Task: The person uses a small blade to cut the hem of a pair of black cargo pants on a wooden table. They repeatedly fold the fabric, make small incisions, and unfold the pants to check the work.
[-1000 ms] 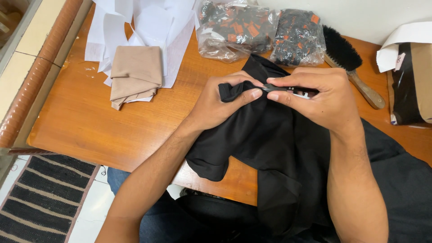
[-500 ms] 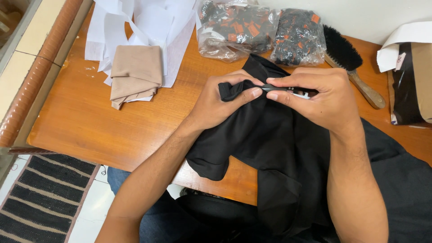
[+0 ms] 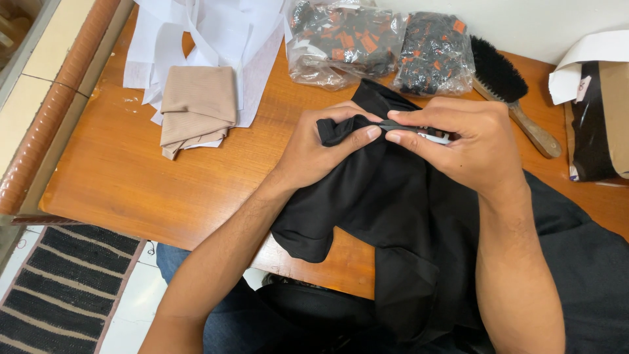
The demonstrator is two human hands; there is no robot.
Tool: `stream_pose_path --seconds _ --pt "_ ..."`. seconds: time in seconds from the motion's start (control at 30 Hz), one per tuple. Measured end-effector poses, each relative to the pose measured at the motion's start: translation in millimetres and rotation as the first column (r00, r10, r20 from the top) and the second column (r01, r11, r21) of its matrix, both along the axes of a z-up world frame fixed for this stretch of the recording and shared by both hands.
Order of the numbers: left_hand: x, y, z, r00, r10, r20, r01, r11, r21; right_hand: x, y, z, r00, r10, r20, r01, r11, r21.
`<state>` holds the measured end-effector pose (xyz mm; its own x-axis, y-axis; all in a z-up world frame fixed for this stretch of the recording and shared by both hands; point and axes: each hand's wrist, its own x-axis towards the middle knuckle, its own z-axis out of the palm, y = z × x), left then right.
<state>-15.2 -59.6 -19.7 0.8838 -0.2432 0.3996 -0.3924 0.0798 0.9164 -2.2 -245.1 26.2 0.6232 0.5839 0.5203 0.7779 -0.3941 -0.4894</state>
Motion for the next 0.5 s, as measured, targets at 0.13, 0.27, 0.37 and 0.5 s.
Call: stream_pose_path --seconds 0.13,0.27,0.37,0.5 --pt "0.0 0.2 0.2 1.0 0.003 -0.008 -0.003 1.0 0.004 0.3 0.5 -0.3 1.0 0.003 0.024 -0.003 1.0 0.004" --pt "0.0 -0.1 0.6 1.0 0.0 -0.005 0.0 1.0 -0.001 -0.1 0.6 1.8 1.0 0.002 0.025 -0.002 1.0 -0.001" --pt "-0.3 0.1 0.8 1.0 -0.002 -0.004 0.002 1.0 0.002 -0.1 0.2 1.8 1.0 0.001 0.01 -0.001 1.0 -0.004" --pt "-0.1 -0.1 0.1 1.0 -0.011 0.001 0.011 1.0 -0.005 0.5 0.1 1.9 1.0 0.006 0.005 -0.006 1.0 -0.007"
